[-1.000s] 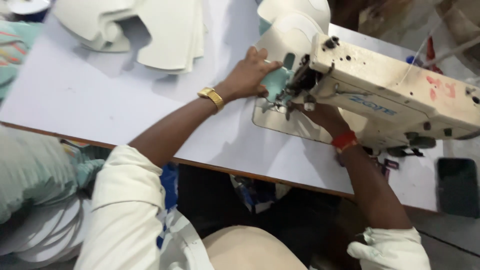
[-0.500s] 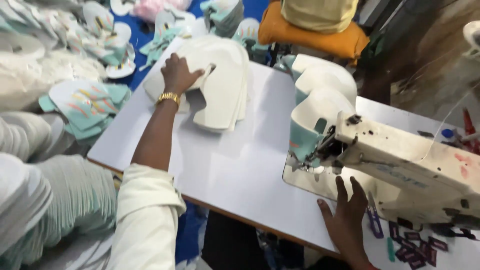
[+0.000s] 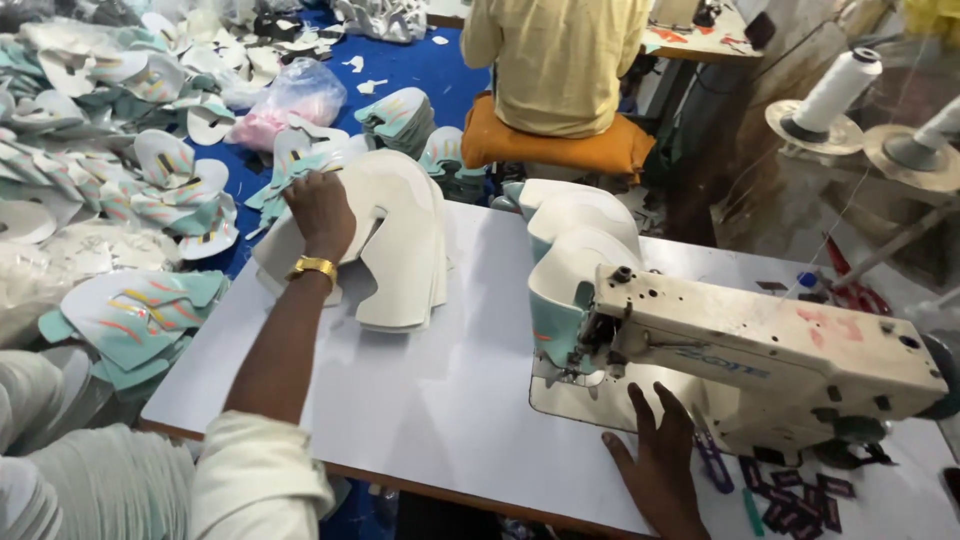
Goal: The person operates a sewing machine to stitch light blue and white fabric pieces. They repeatedly pick up a pair of pieces, align them under the presser foot, sew along the edge, and place the finished item aside. The process is repeated continuously throughout the clip.
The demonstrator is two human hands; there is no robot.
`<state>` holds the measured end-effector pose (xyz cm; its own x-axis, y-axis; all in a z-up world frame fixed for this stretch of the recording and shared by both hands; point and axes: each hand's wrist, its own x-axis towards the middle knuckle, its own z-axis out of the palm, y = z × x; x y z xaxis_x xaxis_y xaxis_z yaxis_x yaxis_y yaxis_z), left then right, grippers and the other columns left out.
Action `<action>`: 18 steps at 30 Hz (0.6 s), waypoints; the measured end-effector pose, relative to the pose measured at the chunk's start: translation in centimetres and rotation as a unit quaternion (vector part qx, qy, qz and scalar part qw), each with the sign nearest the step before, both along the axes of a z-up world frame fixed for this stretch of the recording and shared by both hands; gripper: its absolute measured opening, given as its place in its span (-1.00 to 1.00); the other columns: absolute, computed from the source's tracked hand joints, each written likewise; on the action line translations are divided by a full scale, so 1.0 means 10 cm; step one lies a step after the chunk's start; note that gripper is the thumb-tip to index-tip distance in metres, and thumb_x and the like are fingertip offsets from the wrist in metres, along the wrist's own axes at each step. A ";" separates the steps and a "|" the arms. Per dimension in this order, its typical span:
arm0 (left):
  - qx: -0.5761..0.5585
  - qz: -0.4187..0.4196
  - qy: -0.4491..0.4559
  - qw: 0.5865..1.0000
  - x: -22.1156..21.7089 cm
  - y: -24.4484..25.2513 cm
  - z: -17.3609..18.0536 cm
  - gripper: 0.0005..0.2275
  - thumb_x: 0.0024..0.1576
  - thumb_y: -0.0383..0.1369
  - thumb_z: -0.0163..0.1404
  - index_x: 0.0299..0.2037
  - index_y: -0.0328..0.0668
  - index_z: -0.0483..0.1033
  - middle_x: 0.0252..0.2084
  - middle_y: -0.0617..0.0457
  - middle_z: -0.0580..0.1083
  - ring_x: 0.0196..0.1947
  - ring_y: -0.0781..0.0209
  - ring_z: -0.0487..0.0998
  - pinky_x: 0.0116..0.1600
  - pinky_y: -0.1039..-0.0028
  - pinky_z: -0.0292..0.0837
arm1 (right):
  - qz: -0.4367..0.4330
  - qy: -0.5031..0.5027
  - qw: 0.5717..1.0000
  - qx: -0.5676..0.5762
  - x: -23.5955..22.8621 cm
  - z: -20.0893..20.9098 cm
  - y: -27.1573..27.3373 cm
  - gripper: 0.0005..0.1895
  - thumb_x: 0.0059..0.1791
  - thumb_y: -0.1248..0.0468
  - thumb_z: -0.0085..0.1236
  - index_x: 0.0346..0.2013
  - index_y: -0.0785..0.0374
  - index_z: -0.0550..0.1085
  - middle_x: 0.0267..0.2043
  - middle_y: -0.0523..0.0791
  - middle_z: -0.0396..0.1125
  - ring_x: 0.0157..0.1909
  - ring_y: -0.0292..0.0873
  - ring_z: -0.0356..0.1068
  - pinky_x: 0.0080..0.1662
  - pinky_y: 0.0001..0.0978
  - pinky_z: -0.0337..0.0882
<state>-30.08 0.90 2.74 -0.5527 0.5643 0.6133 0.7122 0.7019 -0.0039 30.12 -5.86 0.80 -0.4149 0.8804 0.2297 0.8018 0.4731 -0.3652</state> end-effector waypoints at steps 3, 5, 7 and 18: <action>0.083 -0.185 -0.013 0.979 0.42 -0.20 0.75 -0.87 0.18 -0.46 0.11 -0.11 -0.27 0.51 -0.08 -0.20 0.52 -0.05 -0.25 0.53 0.00 0.08 0.47 | 0.026 0.016 0.999 0.035 0.06 -0.09 -0.01 -0.15 -0.15 0.10 0.30 0.38 0.11 0.16 0.43 0.14 -0.08 0.43 0.27 -0.07 0.36 0.17 0.01; 0.164 -0.261 -0.021 0.951 0.82 -0.36 1.21 -0.79 0.22 -0.49 0.12 0.02 -0.34 0.47 -0.03 -0.22 0.52 -0.04 -0.27 0.54 0.00 0.07 0.47 | 0.033 0.029 0.998 0.038 0.07 -0.10 -0.02 -0.16 -0.13 0.11 0.29 0.39 0.11 0.16 0.44 0.15 -0.08 0.43 0.28 -0.07 0.35 0.18 0.01; 0.247 -0.332 -0.033 0.910 1.19 -0.44 1.50 -0.71 0.25 -0.51 0.12 0.15 -0.41 0.43 0.01 -0.24 0.52 -0.02 -0.29 0.54 0.00 0.06 0.47 | 0.041 0.040 0.997 0.043 0.09 -0.13 -0.02 -0.16 -0.12 0.12 0.28 0.40 0.12 0.16 0.45 0.16 -0.09 0.44 0.29 -0.08 0.35 0.19 0.02; 0.267 -0.491 -0.661 0.501 2.63 0.09 0.57 -0.76 0.23 -0.50 0.03 0.06 -0.30 0.30 -0.13 -0.01 0.50 -0.17 0.31 0.52 -0.11 0.44 0.53 | 0.006 0.184 0.982 0.040 0.27 -0.18 0.20 -0.16 -0.03 0.23 0.26 0.47 0.31 0.09 0.51 0.15 -0.10 0.53 0.23 -0.14 0.44 0.06 -0.03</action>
<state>-3.79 1.76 8.46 -0.2918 0.9130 0.2851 -0.1516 -0.3385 0.9287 32.83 -3.85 -1.05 -0.3012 0.8493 0.4336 0.6173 0.5202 -0.5902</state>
